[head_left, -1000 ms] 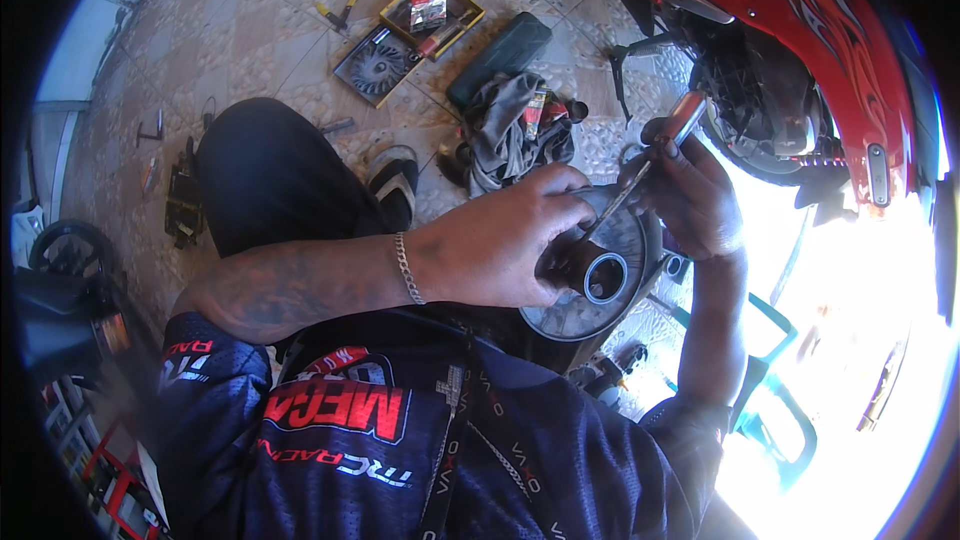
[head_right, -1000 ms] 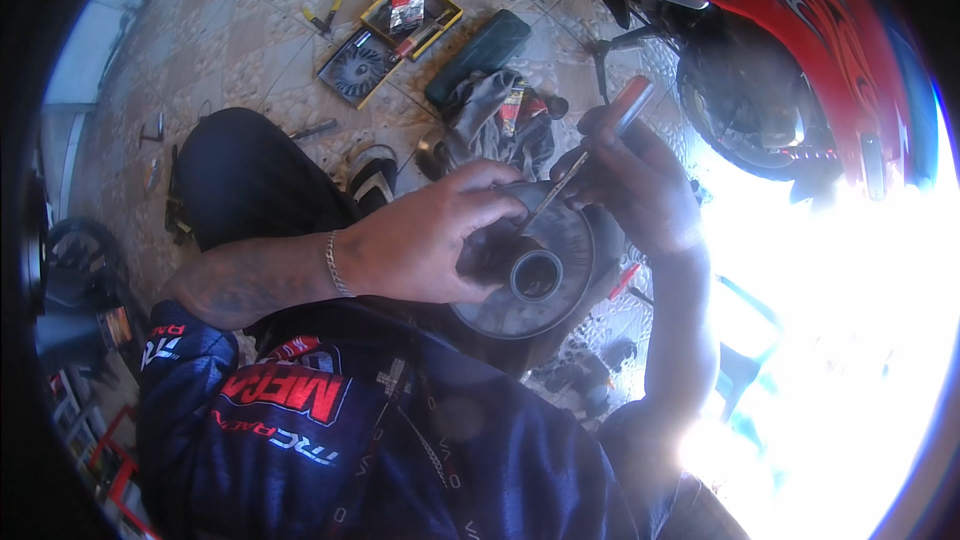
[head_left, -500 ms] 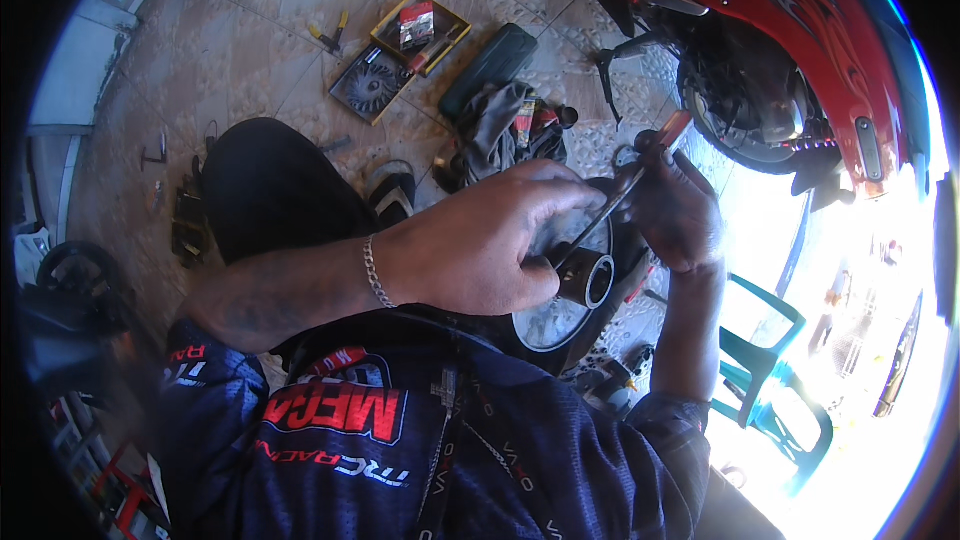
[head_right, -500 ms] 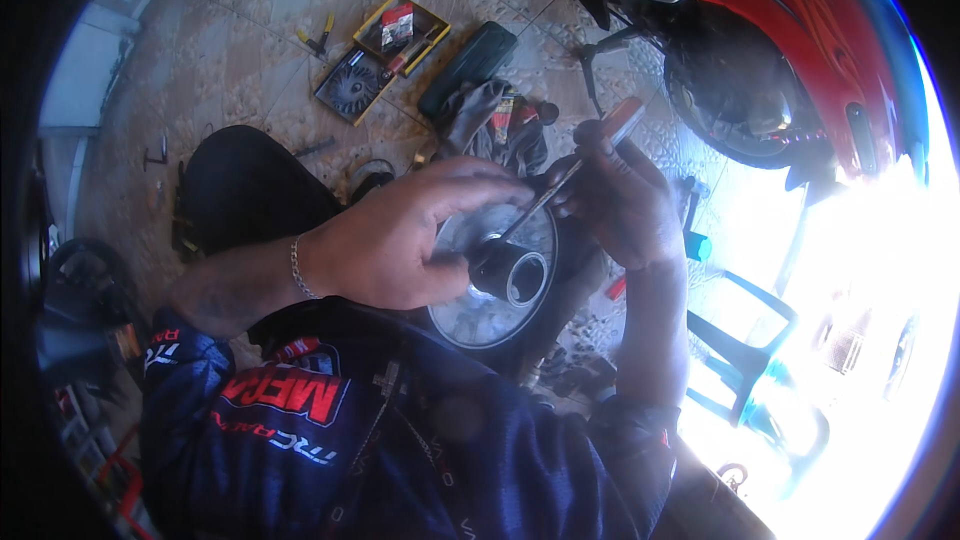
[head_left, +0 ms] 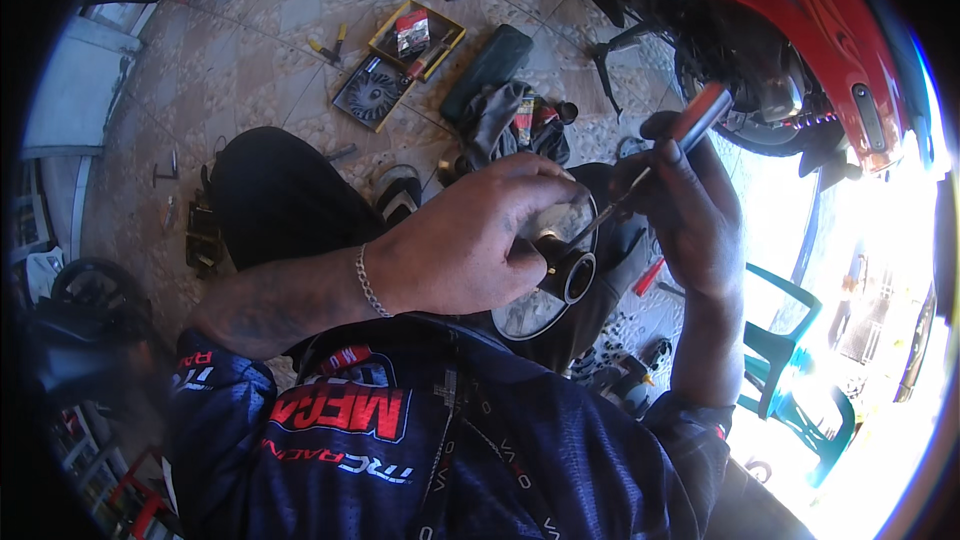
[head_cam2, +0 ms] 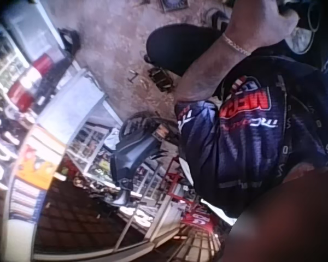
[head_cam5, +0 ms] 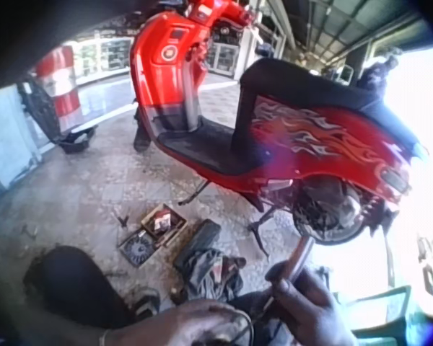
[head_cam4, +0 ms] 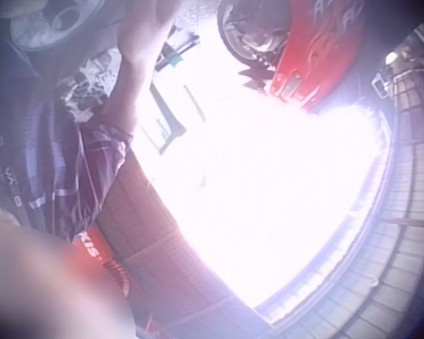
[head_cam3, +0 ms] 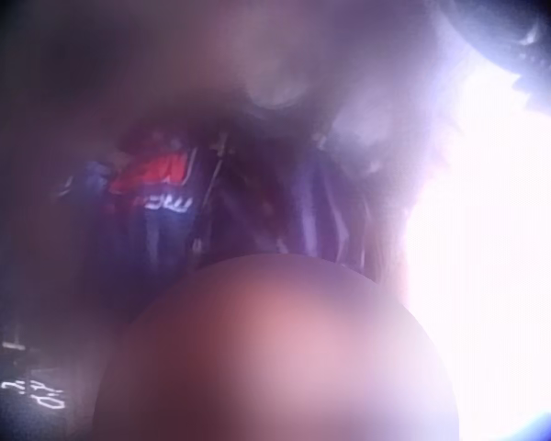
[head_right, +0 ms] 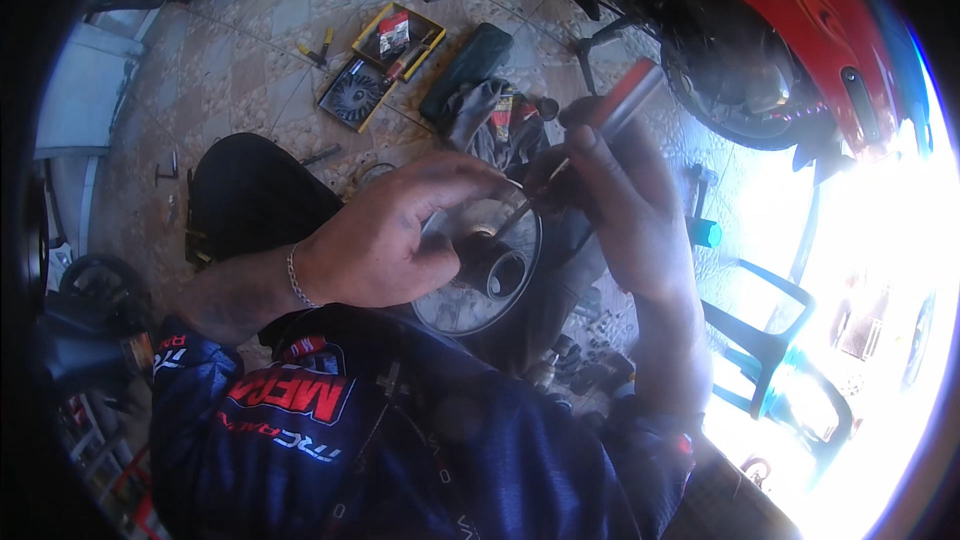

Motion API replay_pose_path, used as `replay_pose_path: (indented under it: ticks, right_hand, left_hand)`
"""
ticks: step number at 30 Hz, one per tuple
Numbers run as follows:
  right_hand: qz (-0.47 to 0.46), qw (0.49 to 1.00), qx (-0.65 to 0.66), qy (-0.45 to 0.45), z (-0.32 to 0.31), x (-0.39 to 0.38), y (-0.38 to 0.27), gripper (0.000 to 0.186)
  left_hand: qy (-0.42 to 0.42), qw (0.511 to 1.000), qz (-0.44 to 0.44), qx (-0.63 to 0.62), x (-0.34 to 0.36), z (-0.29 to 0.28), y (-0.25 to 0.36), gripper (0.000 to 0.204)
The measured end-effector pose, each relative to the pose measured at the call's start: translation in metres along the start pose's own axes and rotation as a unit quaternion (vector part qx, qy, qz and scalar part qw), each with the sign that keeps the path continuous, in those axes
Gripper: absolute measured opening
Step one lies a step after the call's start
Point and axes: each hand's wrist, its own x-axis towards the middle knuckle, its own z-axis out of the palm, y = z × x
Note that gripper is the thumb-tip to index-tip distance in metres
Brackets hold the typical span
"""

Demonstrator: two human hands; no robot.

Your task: The person sits on the floor in a workshop and cleans a circular metal scooter part with a cloth. They then use a screwdriver to adjust or remove a small internal component from the part.

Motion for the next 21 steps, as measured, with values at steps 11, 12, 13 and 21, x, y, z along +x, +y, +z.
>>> replay_pose_path:
  ticks: [11,12,13,21]
  right_hand:
    - [0.007,0.980,-0.177,-0.090,0.020,0.035,-0.010,0.039]
    - [0.041,0.982,-0.161,-0.092,0.022,0.041,-0.007,0.038]
    - [0.048,0.982,-0.160,-0.091,0.023,0.043,-0.005,0.037]
    - [0.068,0.997,0.009,-0.027,0.011,0.031,0.014,0.033]
  left_hand:
    - [0.031,0.999,0.027,0.026,-0.004,0.004,-0.005,0.051]
    - [0.037,0.998,0.032,0.028,-0.004,0.004,-0.006,0.049]
    - [0.036,0.998,0.032,0.026,-0.004,0.003,-0.007,0.049]
    - [0.038,0.999,0.014,-0.002,-0.002,-0.002,-0.012,0.052]
